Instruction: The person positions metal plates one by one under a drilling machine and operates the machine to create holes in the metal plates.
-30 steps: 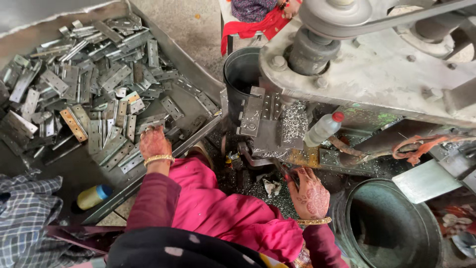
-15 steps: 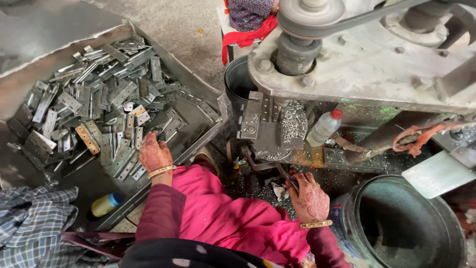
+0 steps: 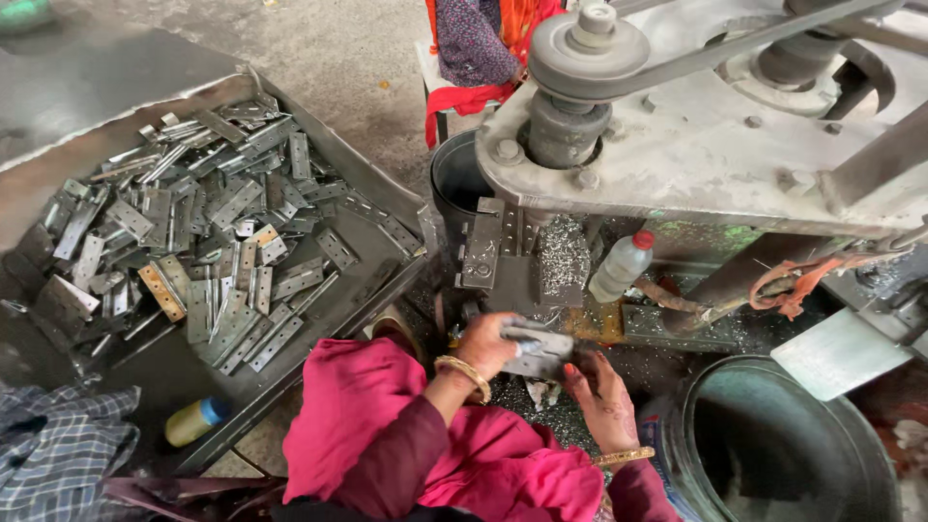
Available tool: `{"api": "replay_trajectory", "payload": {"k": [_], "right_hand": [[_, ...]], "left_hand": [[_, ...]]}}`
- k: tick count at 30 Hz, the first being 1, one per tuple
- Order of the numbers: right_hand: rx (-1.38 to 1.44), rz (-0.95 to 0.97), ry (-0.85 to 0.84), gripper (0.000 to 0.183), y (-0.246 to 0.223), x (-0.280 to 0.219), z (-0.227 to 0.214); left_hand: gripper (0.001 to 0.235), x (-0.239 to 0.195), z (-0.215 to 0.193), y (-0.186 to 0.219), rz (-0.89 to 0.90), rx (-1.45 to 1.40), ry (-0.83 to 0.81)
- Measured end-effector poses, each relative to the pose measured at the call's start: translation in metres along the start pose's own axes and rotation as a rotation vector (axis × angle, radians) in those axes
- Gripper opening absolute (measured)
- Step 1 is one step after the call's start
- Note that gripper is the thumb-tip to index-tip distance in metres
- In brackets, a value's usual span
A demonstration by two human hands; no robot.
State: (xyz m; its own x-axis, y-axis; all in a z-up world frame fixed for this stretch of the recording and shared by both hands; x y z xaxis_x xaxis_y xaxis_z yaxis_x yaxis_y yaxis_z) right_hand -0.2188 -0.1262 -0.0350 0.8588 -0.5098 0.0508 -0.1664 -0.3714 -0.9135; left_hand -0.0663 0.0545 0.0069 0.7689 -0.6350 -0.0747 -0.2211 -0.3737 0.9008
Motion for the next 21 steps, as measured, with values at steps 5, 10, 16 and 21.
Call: {"api": "replay_trajectory", "payload": {"k": [5, 10, 16, 21], "right_hand": [[0.154, -0.077, 0.132, 0.047, 0.023, 0.004, -0.002], [-0.211, -0.232, 0.172, 0.067, 0.009, -0.001, 0.006], [-0.429, 0.177, -0.362, 0.079, 0.0, -0.005, 0.012], [-0.244, -0.044, -0.458, 0.073, 0.021, 0.011, 0.023]], "left_hand": [[0.046, -0.004, 0.025, 0.03, 0.028, 0.05, 0.112], [0.031, 0.031, 0.022, 0.039, 0.315, 1.149, 0.404], [0.045, 0.051, 0.044, -0.013, 0.099, 1.165, 0.258], [0.045, 0.068, 0.028, -0.011, -0.008, 1.398, 0.195]]}}
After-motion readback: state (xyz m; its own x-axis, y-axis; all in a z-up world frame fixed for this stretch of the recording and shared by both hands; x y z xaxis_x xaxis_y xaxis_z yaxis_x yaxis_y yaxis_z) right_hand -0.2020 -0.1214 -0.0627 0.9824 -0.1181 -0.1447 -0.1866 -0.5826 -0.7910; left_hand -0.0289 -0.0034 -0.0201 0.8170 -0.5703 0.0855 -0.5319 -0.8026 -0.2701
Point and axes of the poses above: each hand's wrist, its own x-axis towards the middle knuckle, its own z-axis out of the palm, y = z × x, the point moved 3 cm from there along x, towards the middle knuckle, and after that the axes turned 14 degrees about x, right-handed, at the moved point
